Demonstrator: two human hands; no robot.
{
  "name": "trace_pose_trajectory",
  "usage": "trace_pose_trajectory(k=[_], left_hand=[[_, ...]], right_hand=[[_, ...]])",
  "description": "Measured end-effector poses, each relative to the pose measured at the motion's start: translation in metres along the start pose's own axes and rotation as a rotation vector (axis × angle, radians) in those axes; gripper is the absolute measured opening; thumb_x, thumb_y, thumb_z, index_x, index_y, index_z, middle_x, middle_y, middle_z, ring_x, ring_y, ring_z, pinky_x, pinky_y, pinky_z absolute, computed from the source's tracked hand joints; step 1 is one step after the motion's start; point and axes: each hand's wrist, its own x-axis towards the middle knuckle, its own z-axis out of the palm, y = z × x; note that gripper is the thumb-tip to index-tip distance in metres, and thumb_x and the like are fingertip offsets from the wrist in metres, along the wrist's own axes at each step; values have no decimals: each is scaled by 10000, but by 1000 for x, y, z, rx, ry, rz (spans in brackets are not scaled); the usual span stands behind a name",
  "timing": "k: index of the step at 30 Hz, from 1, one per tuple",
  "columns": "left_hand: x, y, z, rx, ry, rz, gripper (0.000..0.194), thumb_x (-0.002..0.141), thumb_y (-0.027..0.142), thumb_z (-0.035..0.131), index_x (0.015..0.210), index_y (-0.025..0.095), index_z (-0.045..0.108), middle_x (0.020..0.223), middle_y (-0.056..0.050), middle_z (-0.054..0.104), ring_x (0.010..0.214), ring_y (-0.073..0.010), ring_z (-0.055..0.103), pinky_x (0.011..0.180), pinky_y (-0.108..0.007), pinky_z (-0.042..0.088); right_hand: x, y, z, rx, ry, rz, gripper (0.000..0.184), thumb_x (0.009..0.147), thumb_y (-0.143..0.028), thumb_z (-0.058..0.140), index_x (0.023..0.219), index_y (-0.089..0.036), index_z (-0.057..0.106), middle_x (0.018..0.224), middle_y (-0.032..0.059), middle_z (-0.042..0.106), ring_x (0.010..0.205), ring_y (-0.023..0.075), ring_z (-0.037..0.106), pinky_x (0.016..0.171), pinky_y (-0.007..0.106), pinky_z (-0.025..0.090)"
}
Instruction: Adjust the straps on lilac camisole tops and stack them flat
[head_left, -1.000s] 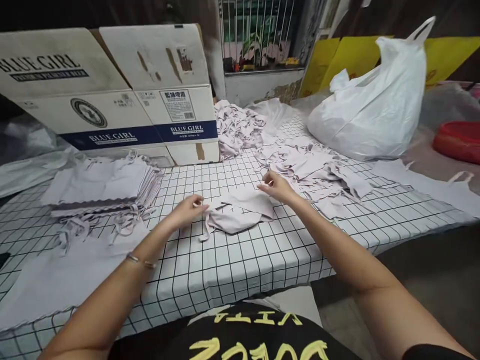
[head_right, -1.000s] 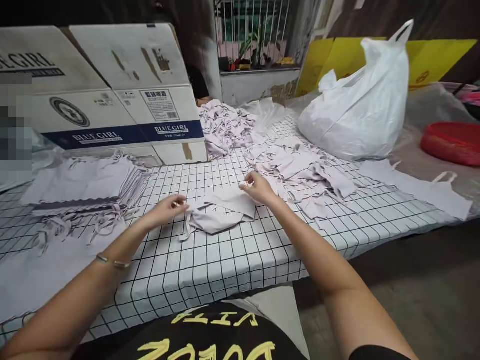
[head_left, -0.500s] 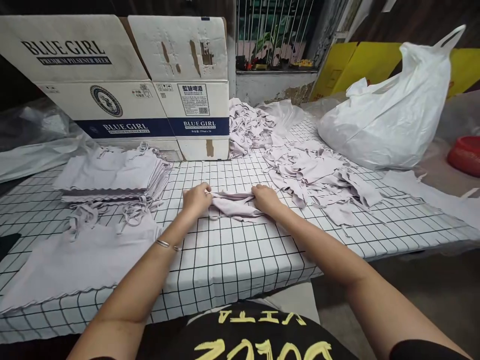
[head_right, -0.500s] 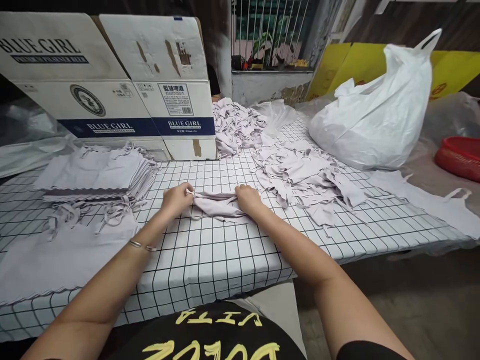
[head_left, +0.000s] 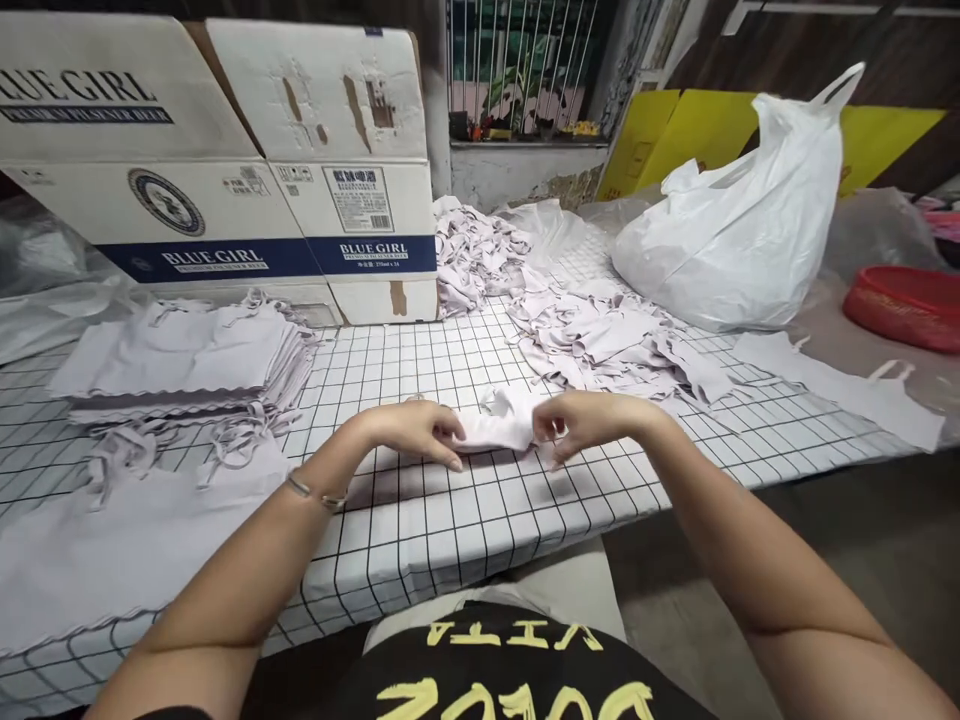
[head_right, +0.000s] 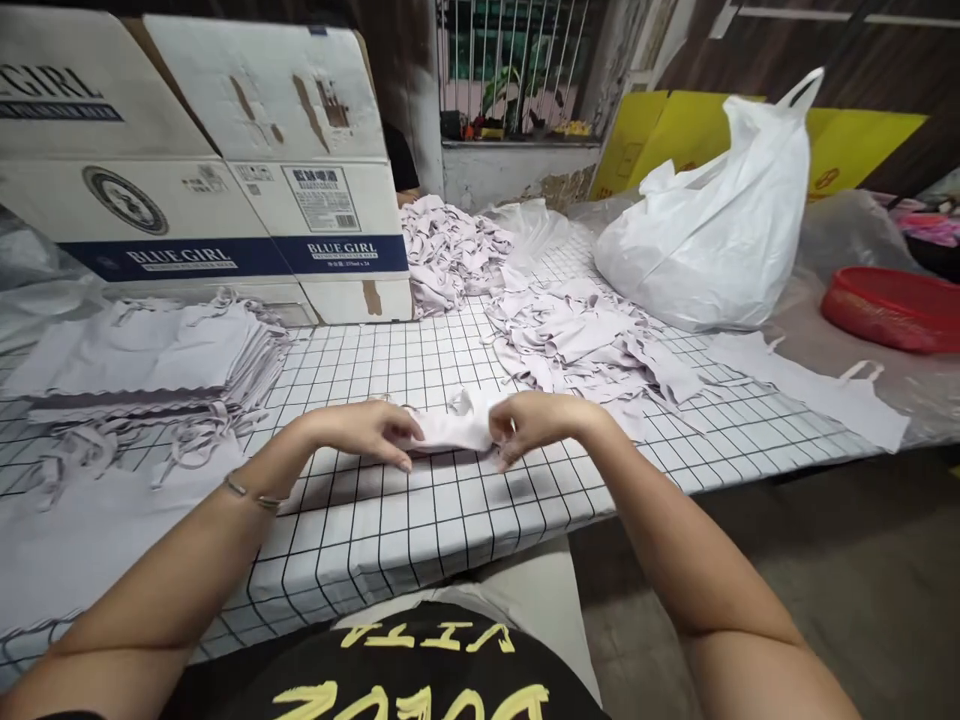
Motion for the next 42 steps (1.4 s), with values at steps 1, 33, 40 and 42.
trace_pose_trajectory(k=[1, 33, 40, 42], left_hand=[[-6, 0, 0, -25, -27, 18, 354, 645, 477, 740, 918, 252, 739, 932, -38, 708, 870, -243, 622, 773, -308, 449], [39, 5, -19, -703, 66, 389, 251, 792, 302, 700, 983, 140, 682, 957, -83, 664, 872, -180, 611, 809, -333, 491], [27, 41, -48, -667, 69, 438, 305, 817, 435, 694, 829, 131, 710, 750, -56, 645, 710, -145, 582, 685, -289, 465], [24, 41, -55, -640, 169, 427, 301, 824, 431, 682, 796, 133, 713, 706, -38, 630, 666, -126, 556, 646, -272, 442]], right_hand=[[-10, 6, 1, 54, -77, 31, 243, 750, -402, 721, 682, -200, 605, 691, 7, 594, 639, 184, 545, 558, 258, 378], [55, -33, -66, 781, -73, -338, 249, 780, -284, 794, 816, -142, 593, 803, 14, 609, 752, 143, 584, 704, 251, 479], [43, -87, -165, 660, -56, -433, 265, 804, -223, 815, 821, -127, 568, 749, -6, 574, 687, 111, 564, 605, 188, 488], [33, -94, -184, 648, -46, -410, 285, 802, -243, 824, 835, -125, 566, 762, -3, 583, 691, 115, 578, 606, 190, 497]])
